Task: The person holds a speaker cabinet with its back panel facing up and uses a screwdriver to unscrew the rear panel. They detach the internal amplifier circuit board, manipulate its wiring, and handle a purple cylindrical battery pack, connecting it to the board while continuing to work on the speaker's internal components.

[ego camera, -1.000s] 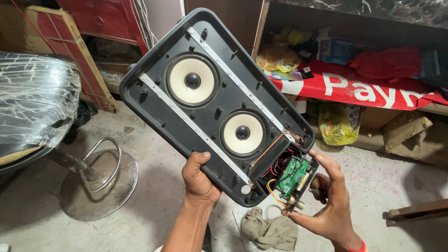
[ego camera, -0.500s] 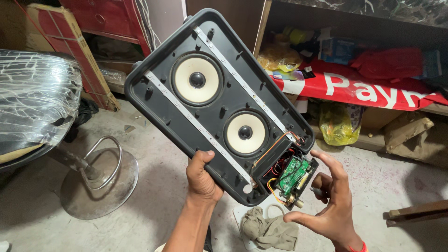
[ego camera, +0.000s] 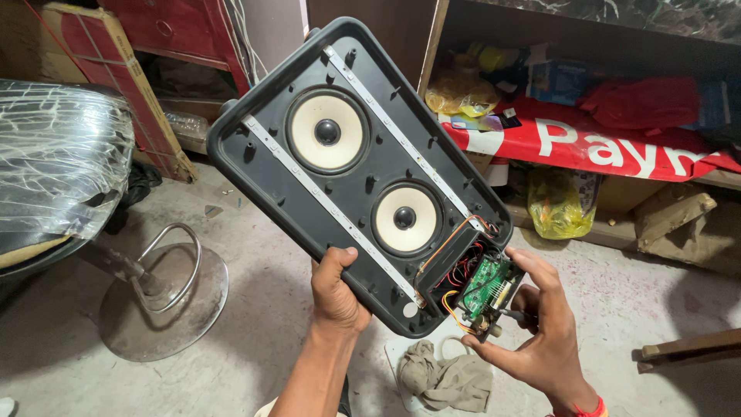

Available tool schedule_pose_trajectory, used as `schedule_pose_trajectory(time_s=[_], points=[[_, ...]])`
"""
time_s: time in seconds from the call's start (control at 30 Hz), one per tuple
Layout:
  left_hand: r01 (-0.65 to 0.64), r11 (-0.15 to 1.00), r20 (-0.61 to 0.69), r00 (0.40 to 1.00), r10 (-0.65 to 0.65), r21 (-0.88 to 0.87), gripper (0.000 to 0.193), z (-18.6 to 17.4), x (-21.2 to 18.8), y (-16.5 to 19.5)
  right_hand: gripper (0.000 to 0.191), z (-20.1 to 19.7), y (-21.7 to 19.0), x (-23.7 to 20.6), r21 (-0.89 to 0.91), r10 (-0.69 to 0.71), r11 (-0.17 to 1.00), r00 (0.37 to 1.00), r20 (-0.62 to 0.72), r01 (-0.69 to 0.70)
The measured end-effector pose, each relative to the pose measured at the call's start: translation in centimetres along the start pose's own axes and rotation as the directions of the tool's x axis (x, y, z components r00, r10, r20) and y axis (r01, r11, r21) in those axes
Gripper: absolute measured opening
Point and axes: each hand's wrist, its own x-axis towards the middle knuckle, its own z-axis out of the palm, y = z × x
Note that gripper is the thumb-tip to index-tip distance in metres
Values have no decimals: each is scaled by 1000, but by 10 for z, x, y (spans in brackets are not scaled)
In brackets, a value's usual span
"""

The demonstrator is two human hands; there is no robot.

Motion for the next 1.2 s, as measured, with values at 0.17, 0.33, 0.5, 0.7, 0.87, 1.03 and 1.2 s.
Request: schedule_pose_trajectory(time_s=[0.17, 0.33, 0.5, 0.7, 0.87, 1.03, 1.2], points=[[6, 1000, -19, 1000, -6, -3, 50, -1, 0, -1, 105, 0, 6, -3, 79, 21, 997, 1000, 4, -21], [53, 998, -56, 997, -56, -41, 48, -4, 2, -2, 107, -1, 10, -6, 116, 15, 993, 1000, -5, -15], [94, 992, -73, 992, -101, -89, 48, -4, 4, -1, 108, 1, 11, -6, 128, 16, 992, 1000, -9, -15], [105, 993, -104, 989, -110, -52, 50, -2, 4, 0, 107, 1, 9, -5, 108, 44, 993, 999, -1, -43], [97, 993, -84, 991, -102, -62, 50, -2, 4, 2, 107, 2, 8, -4, 126, 40, 991, 999, 7, -41], [96, 993, -81, 992, -101, -64, 49, -2, 4, 2, 108, 2, 9, -4, 109, 50, 993, 999, 4, -50], [102, 992, -89, 990, -108, -78, 49, -2, 4, 2, 108, 2, 9, -5, 91, 29, 995, 1000, -7, -28]])
